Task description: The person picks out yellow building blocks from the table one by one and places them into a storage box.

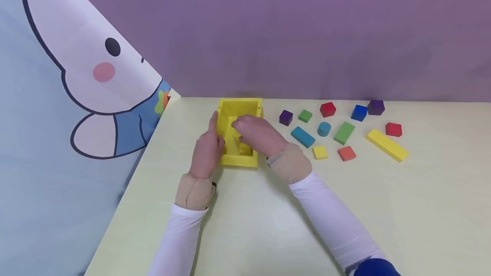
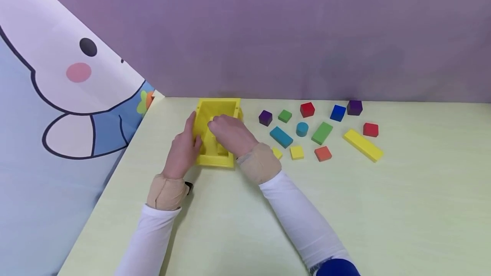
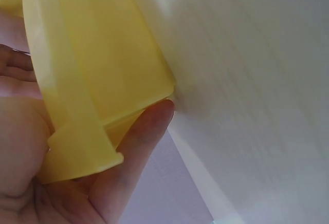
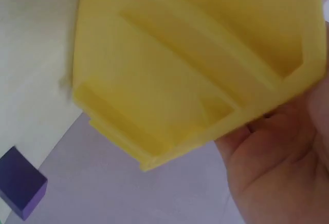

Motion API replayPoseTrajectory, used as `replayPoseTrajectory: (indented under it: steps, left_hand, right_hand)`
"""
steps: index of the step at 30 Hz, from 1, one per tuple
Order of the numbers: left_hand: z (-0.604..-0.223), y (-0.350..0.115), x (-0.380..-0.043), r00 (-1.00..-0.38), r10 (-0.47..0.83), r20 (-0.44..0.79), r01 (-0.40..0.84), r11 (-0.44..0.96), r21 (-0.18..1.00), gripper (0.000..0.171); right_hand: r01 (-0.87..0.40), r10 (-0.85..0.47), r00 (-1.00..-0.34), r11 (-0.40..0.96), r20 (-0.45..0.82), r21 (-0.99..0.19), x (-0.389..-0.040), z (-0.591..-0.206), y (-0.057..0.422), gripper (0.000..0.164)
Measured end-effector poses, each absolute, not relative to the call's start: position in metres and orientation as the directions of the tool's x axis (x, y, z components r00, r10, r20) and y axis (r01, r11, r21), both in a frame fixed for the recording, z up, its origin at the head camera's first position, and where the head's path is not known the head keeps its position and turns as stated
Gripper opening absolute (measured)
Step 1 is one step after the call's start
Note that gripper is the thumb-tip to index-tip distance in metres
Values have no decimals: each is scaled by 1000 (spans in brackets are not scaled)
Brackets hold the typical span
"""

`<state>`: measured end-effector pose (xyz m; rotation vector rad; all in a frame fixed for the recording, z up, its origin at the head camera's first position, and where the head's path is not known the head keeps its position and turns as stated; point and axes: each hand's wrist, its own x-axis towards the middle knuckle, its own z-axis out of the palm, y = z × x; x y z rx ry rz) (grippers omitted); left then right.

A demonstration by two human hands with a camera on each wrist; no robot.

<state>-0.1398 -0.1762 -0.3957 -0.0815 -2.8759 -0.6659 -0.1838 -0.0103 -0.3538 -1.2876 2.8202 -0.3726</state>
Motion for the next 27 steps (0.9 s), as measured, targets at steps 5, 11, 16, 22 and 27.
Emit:
replayPoseTrajectory:
  steps: [5, 11, 16, 22, 27]
  left_hand:
    - [-397, -176, -141, -982, 15, 191, 97, 898, 429, 65]
    - [-397, -176, -140, -979, 15, 202, 101, 902, 420, 65]
    - [-397, -177, -140, -978, 16, 206, 103, 903, 418, 66]
    - [-395, -176, -140, -980, 15, 199, 99, 903, 419, 65]
    - [-395, -177, -140, -981, 17, 195, 98, 905, 414, 64]
  right_hand:
    - [-720, -732, -679, 651, 51, -241, -185, -356, -13, 25]
    - [-704, -718, -695, 670, 31, -235, -186, -357, -18, 21]
    - [-699, -707, -707, 689, 36, -194, -186, -358, -21, 15]
    - [-708, -708, -704, 696, 53, -119, -186, -359, -23, 15]
    - [-704, -705, -708, 699, 38, -125, -186, -360, -24, 15]
